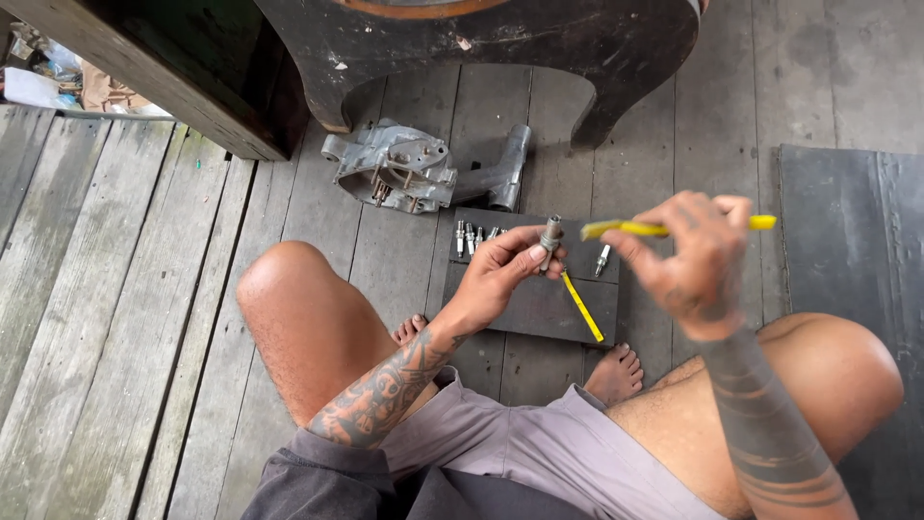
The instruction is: Cleaning a motorcycle spark plug using a wire brush to remove carbon buildup from the electrode.
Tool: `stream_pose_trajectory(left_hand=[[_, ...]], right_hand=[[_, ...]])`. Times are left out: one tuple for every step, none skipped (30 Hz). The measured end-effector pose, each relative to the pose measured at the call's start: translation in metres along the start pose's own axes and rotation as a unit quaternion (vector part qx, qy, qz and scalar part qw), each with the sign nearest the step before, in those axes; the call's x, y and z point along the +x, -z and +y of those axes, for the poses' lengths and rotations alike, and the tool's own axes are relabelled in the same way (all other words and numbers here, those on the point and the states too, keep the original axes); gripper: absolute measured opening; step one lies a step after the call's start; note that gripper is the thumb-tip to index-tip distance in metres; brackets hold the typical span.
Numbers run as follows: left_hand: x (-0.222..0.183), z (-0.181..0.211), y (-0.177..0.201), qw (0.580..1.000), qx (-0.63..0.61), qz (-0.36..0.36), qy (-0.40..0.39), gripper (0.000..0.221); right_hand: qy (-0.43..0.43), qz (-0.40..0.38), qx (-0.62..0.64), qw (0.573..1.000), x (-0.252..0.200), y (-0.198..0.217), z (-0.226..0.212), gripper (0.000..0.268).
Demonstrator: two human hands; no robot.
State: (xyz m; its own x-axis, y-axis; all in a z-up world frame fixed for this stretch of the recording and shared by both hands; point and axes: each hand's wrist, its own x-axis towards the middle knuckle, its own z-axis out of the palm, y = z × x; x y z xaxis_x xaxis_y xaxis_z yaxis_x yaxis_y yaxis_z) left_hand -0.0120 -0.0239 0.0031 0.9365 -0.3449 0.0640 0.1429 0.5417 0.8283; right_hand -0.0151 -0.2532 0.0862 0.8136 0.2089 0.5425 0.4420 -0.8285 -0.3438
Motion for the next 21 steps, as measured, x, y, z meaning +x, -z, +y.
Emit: stream_pose_trajectory(left_hand=[[0.001,-0.005,0.003,1.000,0.000,0.001,-0.002,0.030],[0.002,-0.011,0.006,1.000,-0.010,-0.007,0.001,0.032],[-0.001,-0.017,0.009,1.000,-0.020,-0.013,0.008,0.034],[-0.001,-0.018,0.011,1.000,-0.020,-0.012,0.011,0.034],[0.001,-0.018,0.012,1.000,-0.026,-0.016,0.005,0.034],[0.003,-0.019,0.013,0.999,-0.031,-0.021,-0.002,0.034],[0.002,-0.016,0.013,0.999,-0.032,-0.021,-0.003,0.034],[0.000,-0.014,0.013,0.999,-0.018,-0.028,-0.007,0.034],[0.000,-0.011,0.013,0.999,-0.003,-0.034,-0.013,0.034],[0.002,-0.010,0.012,0.999,-0.003,-0.034,-0.016,0.034],[-0.001,-0.011,0.012,0.999,0.002,-0.037,-0.014,0.034],[-0.003,-0.012,0.012,0.999,0.008,-0.039,-0.012,0.034],[-0.002,-0.011,0.011,0.999,0.008,-0.037,-0.009,0.034],[-0.001,-0.011,0.009,0.999,0.009,-0.030,-0.015,0.032],[0.001,-0.010,0.008,0.999,0.010,-0.025,-0.022,0.030],[-0.002,-0.006,0.010,0.999,0.010,-0.025,-0.021,0.030],[-0.002,-0.001,0.012,0.999,0.020,-0.049,0.003,0.032],[-0.003,0.003,0.014,0.997,0.030,-0.073,0.027,0.033],[-0.002,0.005,0.014,0.997,0.031,-0.072,0.024,0.033],[-0.001,0.006,0.014,0.997,0.033,-0.069,0.020,0.033],[-0.003,0.006,0.015,0.997,0.035,-0.066,0.021,0.032]], right_hand=[[0.002,0.000,0.000,1.000,0.000,-0.003,-0.007,0.038],[0.023,-0.005,0.008,1.000,0.000,-0.007,-0.014,0.036],[0.038,-0.012,0.017,0.999,-0.003,-0.011,-0.023,0.034],[0.036,-0.014,0.019,0.999,-0.002,-0.011,-0.016,0.034],[0.029,-0.012,0.009,0.999,0.000,-0.010,-0.008,0.035],[0.023,-0.011,-0.001,1.000,0.002,-0.009,0.000,0.036],[0.024,-0.011,-0.002,1.000,0.002,-0.006,-0.001,0.036],[0.018,-0.007,0.006,1.000,0.001,-0.004,-0.002,0.036],[0.013,-0.002,0.014,1.000,0.003,-0.002,-0.002,0.035],[0.016,-0.001,0.013,1.000,0.003,-0.003,-0.009,0.035],[0.032,-0.007,0.015,0.999,0.000,-0.006,-0.017,0.034],[0.049,-0.012,0.018,0.999,-0.002,-0.008,-0.025,0.032],[0.047,-0.014,0.020,0.999,-0.001,-0.009,-0.018,0.032],[0.043,-0.017,0.009,0.999,0.001,-0.009,-0.011,0.033],[0.039,-0.018,-0.004,0.999,0.003,-0.009,-0.003,0.033],[0.039,-0.018,-0.004,0.999,0.001,-0.006,-0.006,0.033],[0.036,-0.007,-0.022,0.999,0.002,-0.002,-0.007,0.038],[0.033,0.004,-0.041,0.999,0.004,0.001,-0.008,0.043],[0.036,0.005,-0.040,0.999,0.007,0.001,-0.008,0.043],[0.039,0.004,-0.042,0.998,0.009,0.001,-0.007,0.043],[0.039,0.002,-0.042,0.998,0.008,0.000,-0.007,0.043]])
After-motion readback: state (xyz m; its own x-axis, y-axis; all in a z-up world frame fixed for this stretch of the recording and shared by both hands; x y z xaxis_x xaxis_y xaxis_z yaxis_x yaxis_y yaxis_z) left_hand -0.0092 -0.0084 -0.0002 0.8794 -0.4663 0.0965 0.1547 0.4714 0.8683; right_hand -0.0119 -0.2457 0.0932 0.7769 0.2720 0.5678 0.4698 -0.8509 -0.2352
